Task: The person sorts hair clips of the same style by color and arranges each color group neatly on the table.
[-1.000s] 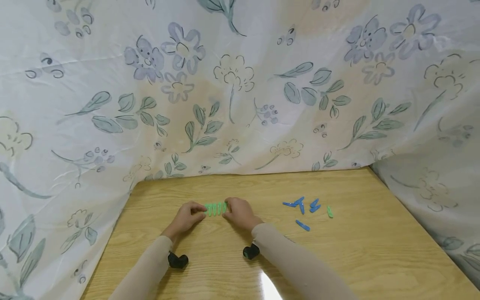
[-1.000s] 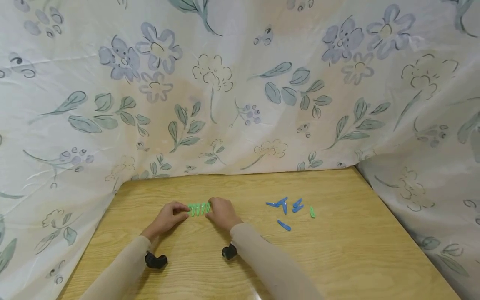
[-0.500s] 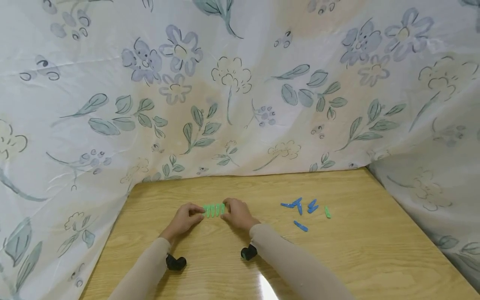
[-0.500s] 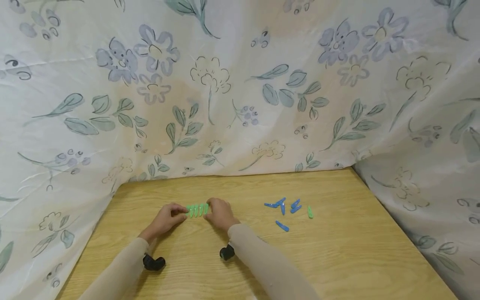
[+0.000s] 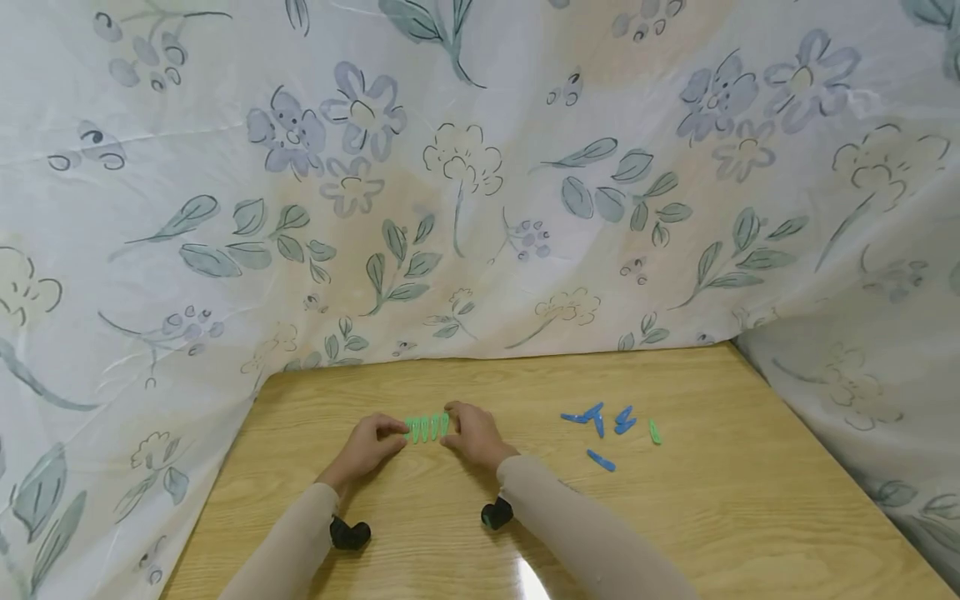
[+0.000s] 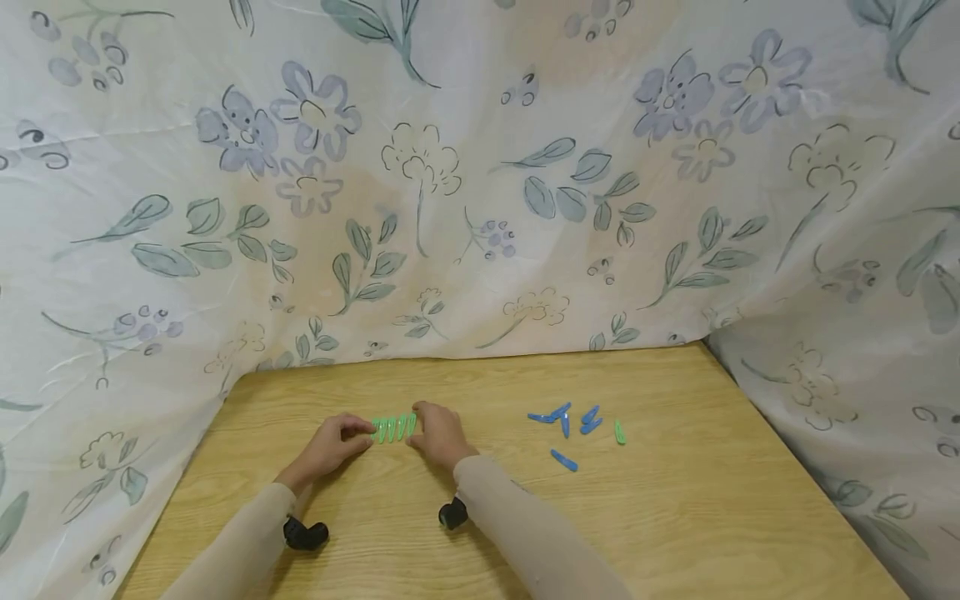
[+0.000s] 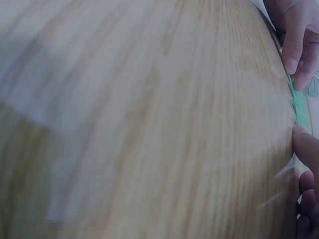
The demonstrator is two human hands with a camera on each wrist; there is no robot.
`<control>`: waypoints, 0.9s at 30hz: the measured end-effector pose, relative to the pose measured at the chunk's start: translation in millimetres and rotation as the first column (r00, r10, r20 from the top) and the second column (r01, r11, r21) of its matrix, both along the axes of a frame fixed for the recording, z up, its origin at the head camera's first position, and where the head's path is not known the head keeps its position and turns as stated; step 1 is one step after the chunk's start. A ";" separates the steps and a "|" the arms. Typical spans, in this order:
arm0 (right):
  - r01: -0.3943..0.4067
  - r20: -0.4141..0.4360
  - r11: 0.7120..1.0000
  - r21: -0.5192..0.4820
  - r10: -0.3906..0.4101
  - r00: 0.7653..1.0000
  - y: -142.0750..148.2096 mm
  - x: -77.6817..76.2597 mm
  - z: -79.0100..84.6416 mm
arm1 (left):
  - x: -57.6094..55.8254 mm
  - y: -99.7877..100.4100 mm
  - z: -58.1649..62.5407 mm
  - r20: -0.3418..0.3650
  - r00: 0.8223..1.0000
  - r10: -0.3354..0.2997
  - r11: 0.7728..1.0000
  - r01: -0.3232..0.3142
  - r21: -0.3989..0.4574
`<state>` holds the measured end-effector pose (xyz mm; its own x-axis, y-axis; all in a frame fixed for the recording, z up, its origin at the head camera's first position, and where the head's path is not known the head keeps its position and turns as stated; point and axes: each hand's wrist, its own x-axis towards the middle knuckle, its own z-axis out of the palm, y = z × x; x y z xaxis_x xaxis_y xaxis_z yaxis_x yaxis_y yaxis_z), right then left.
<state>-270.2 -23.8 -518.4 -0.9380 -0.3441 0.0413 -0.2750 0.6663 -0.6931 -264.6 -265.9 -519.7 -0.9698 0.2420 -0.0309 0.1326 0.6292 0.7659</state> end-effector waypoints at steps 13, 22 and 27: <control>-0.004 -0.020 1.000 0.000 0.004 1.000 -0.4 -1.6 -1.0 | -1.0 1.0 1.1 -0.011 1.000 -0.009 1.000 0.009 -0.005; -0.004 -0.043 1.000 0.020 0.004 0.999 -1.5 -1.3 -5.7 | -0.2 1.4 1.4 -0.015 1.000 -0.013 1.000 0.013 -0.009; -0.016 -0.057 1.000 0.020 0.017 0.998 1.6 -2.2 -6.5 | 0.6 2.2 1.8 -0.018 1.000 -0.017 1.000 0.017 -0.003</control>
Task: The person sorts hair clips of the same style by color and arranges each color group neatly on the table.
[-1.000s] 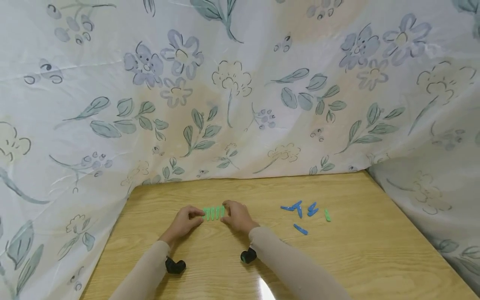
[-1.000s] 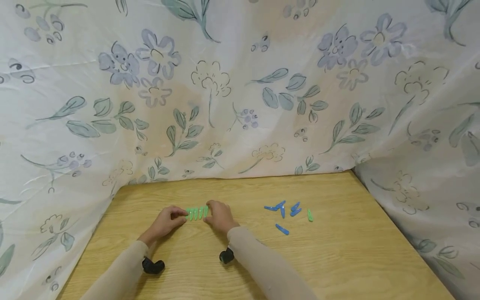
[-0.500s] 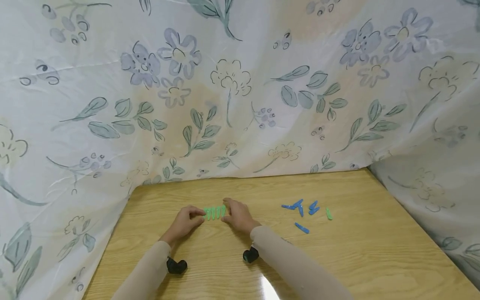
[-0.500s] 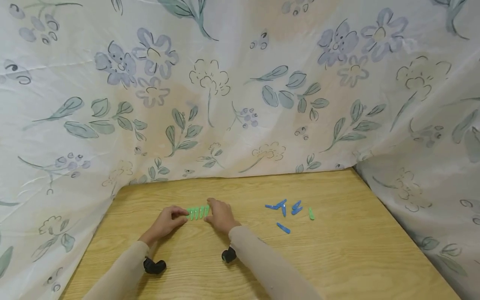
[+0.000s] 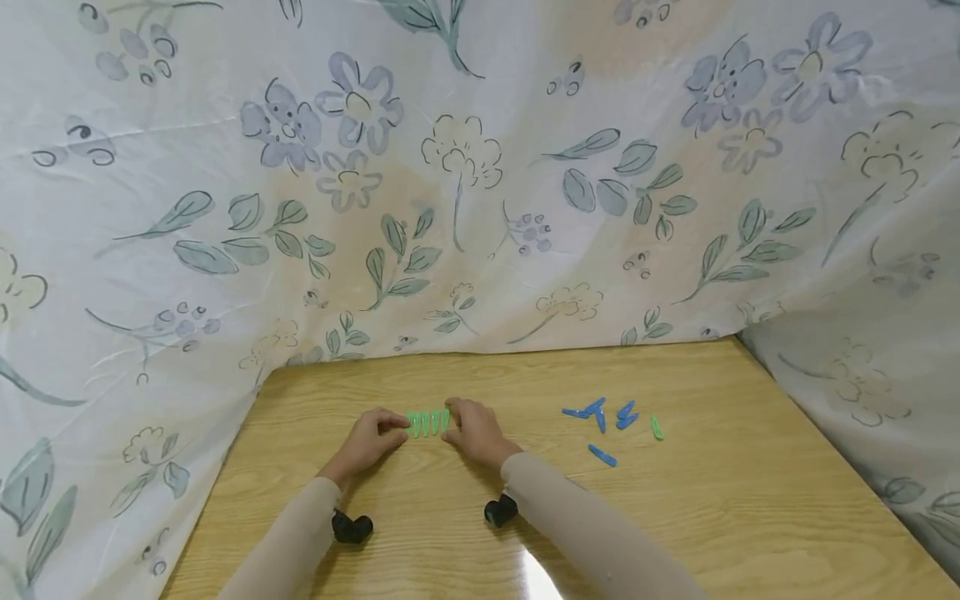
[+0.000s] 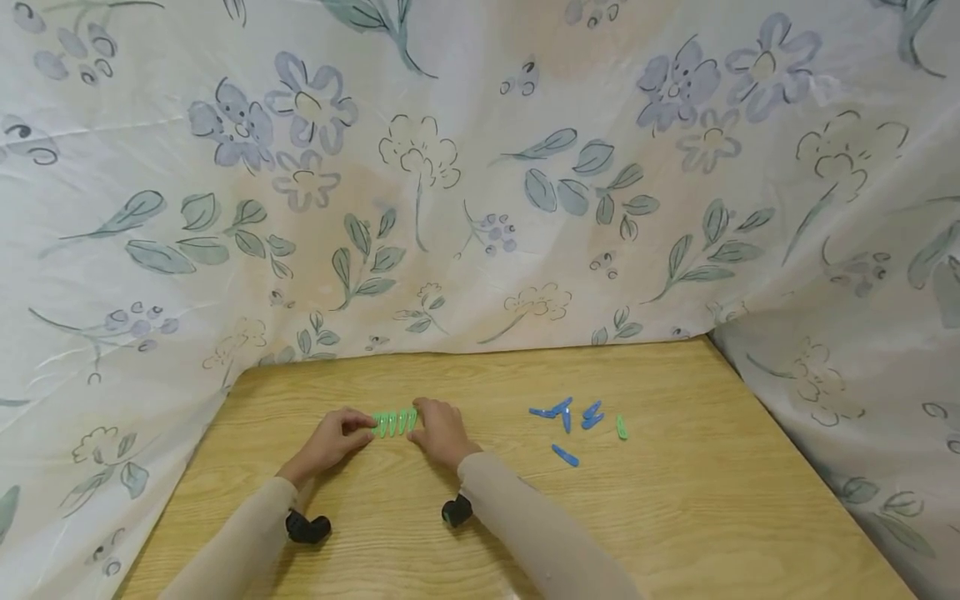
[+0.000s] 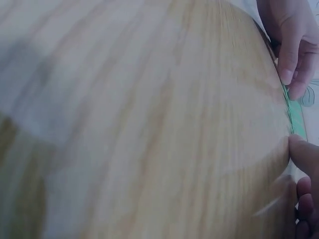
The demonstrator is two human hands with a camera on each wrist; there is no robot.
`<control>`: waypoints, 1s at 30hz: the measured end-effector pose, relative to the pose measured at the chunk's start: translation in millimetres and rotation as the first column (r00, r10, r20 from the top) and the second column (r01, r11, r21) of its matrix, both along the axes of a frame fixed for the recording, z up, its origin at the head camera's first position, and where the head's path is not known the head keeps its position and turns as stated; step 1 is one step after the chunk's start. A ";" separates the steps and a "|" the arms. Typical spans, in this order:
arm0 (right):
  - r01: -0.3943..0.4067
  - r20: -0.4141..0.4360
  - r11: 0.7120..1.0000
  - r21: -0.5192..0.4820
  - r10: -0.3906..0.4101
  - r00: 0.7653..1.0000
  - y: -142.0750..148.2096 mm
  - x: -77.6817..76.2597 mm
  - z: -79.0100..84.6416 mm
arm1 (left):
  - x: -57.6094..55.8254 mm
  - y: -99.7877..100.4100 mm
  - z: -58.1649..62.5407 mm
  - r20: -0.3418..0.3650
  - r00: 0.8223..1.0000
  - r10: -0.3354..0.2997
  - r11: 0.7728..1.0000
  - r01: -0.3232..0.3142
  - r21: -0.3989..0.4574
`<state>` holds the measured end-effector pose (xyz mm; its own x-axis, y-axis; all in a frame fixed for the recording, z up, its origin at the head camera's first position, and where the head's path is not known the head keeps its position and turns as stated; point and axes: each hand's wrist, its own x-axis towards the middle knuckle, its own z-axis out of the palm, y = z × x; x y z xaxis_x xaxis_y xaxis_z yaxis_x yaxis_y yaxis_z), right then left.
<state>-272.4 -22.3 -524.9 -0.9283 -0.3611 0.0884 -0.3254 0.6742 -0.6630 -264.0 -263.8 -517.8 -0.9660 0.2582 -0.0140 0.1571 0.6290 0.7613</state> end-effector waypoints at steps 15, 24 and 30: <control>-0.090 -0.050 0.980 -0.178 0.082 0.995 19.0 4.6 3.6 | 1.0 -0.3 -1.5 -0.019 1.000 0.007 1.000 -0.007 -0.004; -0.090 -0.034 0.986 -0.142 0.086 0.996 36.5 7.7 17.9 | -1.5 2.4 -1.3 -0.030 0.999 0.021 1.000 -0.021 -0.007; -0.075 -0.059 0.993 -0.092 0.070 0.996 51.8 11.2 26.3 | -2.5 2.6 -0.8 -0.021 1.000 0.016 1.000 -0.016 -0.001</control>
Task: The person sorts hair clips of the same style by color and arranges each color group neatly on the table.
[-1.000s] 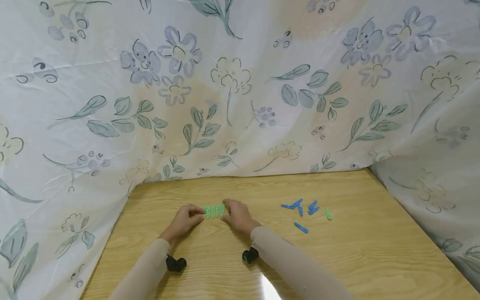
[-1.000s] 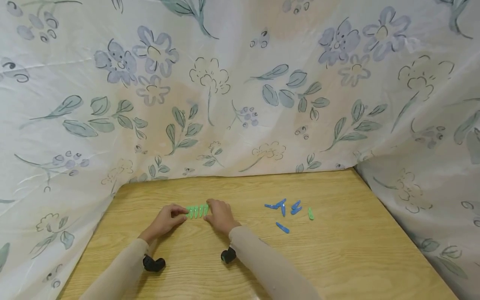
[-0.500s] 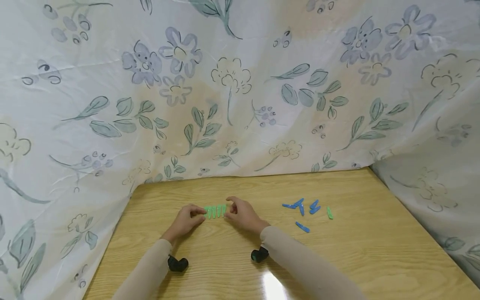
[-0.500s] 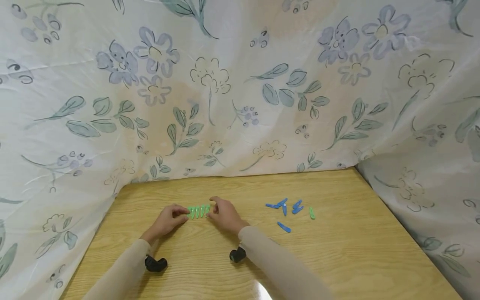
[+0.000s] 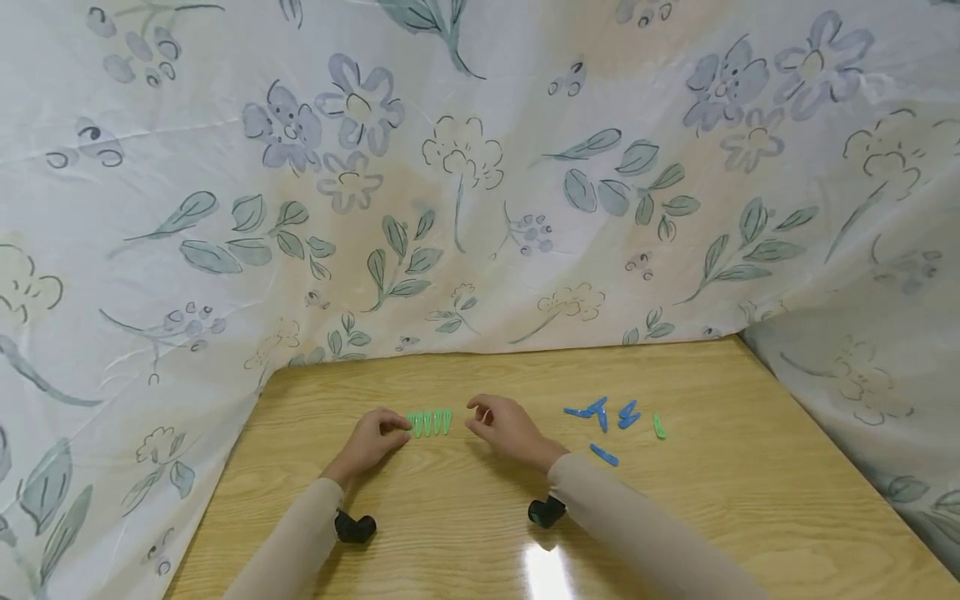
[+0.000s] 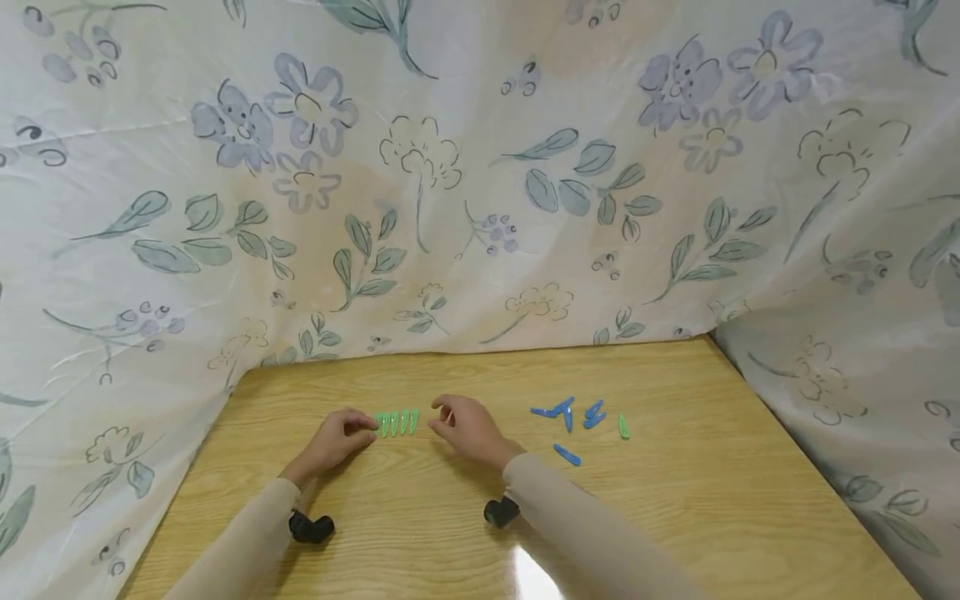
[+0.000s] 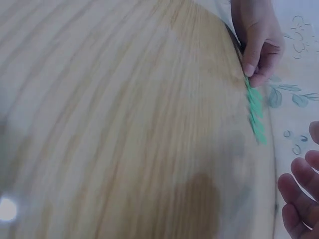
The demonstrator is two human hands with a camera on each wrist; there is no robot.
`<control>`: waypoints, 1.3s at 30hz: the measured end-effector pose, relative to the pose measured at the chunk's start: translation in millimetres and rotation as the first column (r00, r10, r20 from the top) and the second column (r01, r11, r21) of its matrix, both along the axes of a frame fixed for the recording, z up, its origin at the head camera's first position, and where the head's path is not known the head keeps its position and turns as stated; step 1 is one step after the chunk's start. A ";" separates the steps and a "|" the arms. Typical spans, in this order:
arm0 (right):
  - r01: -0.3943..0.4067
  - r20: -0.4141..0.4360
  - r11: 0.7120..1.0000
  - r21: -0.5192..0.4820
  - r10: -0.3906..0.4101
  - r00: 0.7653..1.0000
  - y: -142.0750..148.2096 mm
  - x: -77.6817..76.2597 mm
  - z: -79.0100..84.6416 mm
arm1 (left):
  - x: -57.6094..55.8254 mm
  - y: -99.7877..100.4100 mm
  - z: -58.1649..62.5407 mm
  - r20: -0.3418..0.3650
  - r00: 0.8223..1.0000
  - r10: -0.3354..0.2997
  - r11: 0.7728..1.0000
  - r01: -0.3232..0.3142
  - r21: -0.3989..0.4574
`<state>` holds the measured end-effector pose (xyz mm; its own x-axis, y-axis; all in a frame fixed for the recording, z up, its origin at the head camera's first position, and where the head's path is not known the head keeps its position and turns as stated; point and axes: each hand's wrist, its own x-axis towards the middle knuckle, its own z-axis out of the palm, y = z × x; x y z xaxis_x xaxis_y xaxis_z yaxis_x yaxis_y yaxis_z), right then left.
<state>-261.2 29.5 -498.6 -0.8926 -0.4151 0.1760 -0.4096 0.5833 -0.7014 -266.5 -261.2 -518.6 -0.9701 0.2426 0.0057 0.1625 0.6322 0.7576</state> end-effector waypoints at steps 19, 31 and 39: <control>0.019 -0.030 0.999 0.042 -0.018 0.999 66.2 27.2 32.9 | -1.1 -2.0 -3.7 -0.016 1.000 -0.001 1.000 0.001 0.004; 0.057 -0.005 0.998 0.017 -0.057 0.998 113.0 40.1 30.6 | -0.4 -3.2 -5.0 0.000 1.000 -0.002 1.000 0.002 0.004; 0.124 -0.059 0.992 0.023 -0.123 0.991 148.9 48.2 26.2 | -0.7 -5.0 -5.3 -0.011 1.000 -0.011 1.000 0.011 0.007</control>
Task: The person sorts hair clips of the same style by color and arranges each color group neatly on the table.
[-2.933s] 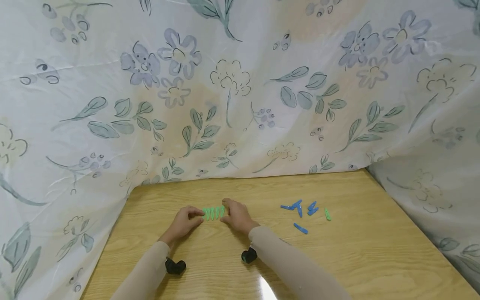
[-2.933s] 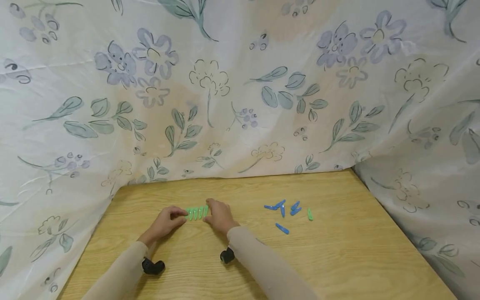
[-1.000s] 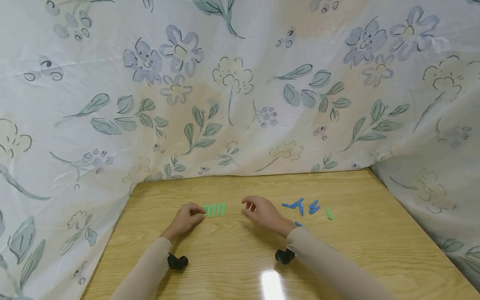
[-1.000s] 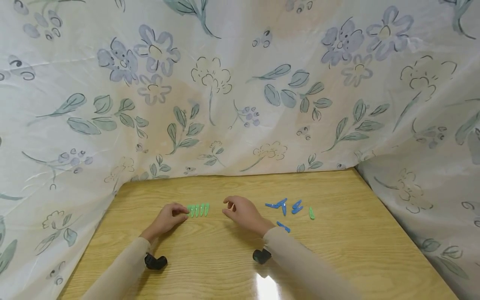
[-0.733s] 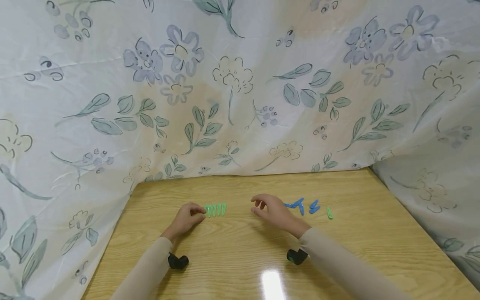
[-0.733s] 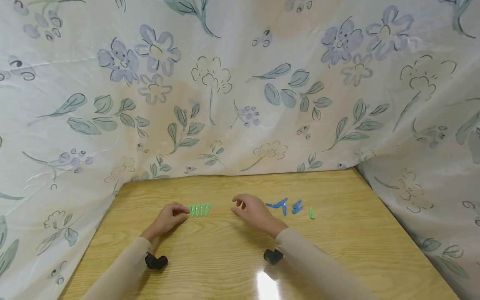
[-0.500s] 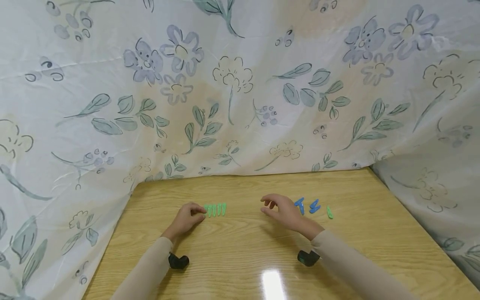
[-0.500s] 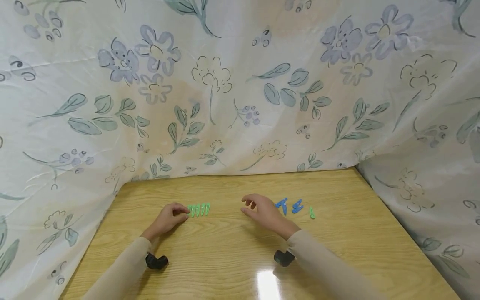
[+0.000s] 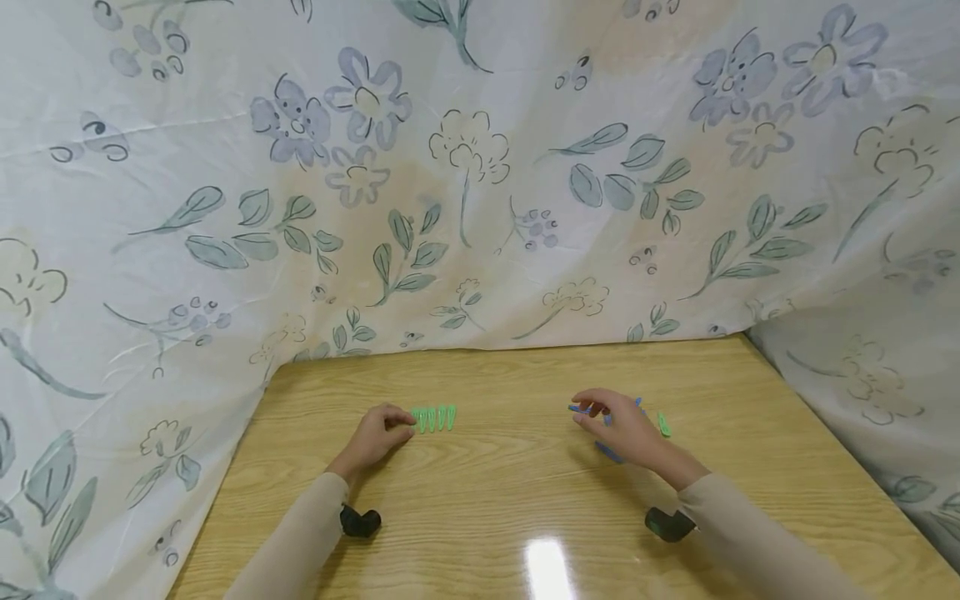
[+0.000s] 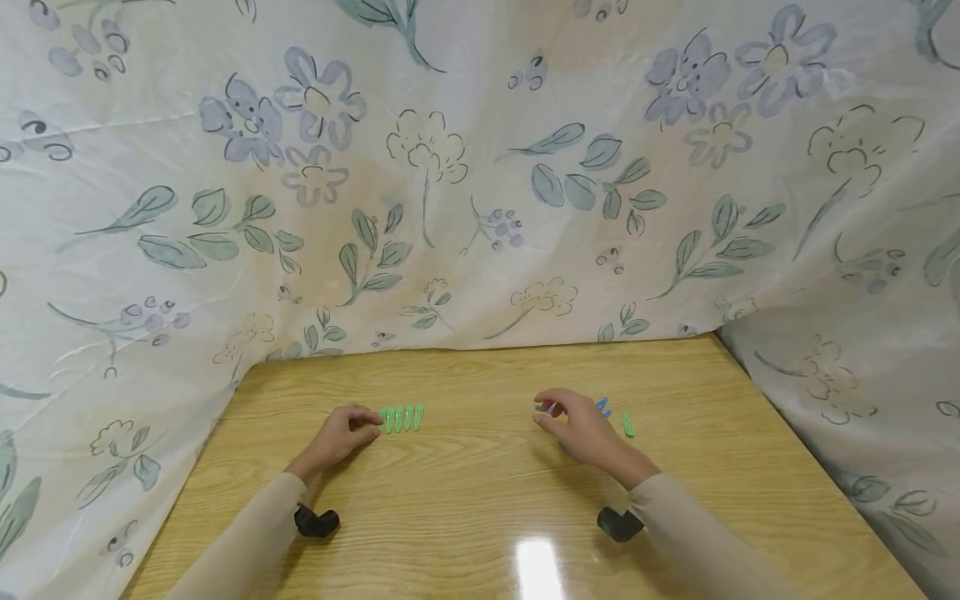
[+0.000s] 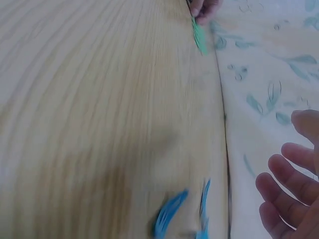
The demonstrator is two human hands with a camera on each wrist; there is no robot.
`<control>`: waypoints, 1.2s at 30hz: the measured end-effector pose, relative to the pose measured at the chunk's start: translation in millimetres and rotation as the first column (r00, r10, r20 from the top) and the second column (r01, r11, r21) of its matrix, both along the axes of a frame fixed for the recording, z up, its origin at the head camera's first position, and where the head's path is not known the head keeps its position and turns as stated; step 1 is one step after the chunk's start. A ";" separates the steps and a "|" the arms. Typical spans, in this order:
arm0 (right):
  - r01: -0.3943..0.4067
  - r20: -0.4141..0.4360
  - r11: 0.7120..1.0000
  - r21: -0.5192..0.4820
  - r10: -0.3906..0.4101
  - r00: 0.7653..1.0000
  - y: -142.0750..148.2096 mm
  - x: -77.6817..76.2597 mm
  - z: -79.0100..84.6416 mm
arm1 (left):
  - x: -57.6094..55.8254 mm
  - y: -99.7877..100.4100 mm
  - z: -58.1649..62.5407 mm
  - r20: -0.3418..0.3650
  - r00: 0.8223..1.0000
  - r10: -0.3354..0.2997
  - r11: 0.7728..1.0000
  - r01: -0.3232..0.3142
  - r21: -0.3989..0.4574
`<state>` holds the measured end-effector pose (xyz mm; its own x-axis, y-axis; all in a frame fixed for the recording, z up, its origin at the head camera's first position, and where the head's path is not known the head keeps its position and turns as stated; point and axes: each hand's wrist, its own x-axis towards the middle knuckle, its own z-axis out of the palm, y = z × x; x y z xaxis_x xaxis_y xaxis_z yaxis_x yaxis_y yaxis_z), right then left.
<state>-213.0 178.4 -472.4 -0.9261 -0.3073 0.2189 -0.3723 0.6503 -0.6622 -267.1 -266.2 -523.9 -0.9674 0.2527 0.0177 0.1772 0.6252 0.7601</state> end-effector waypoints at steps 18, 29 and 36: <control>0.143 -0.062 0.978 0.153 -0.135 0.989 74.7 17.1 -10.9 | 0.5 1.2 1.9 0.015 1.000 0.008 1.000 -0.008 -0.010; 0.142 0.030 0.967 0.213 -0.152 0.988 103.9 14.5 -2.6 | -0.5 2.0 1.2 0.014 1.000 0.017 1.000 -0.017 -0.013; 0.096 0.059 0.966 0.240 -0.113 0.992 116.2 11.4 -9.8 | -1.2 1.0 1.3 0.007 1.000 0.011 1.000 -0.011 -0.008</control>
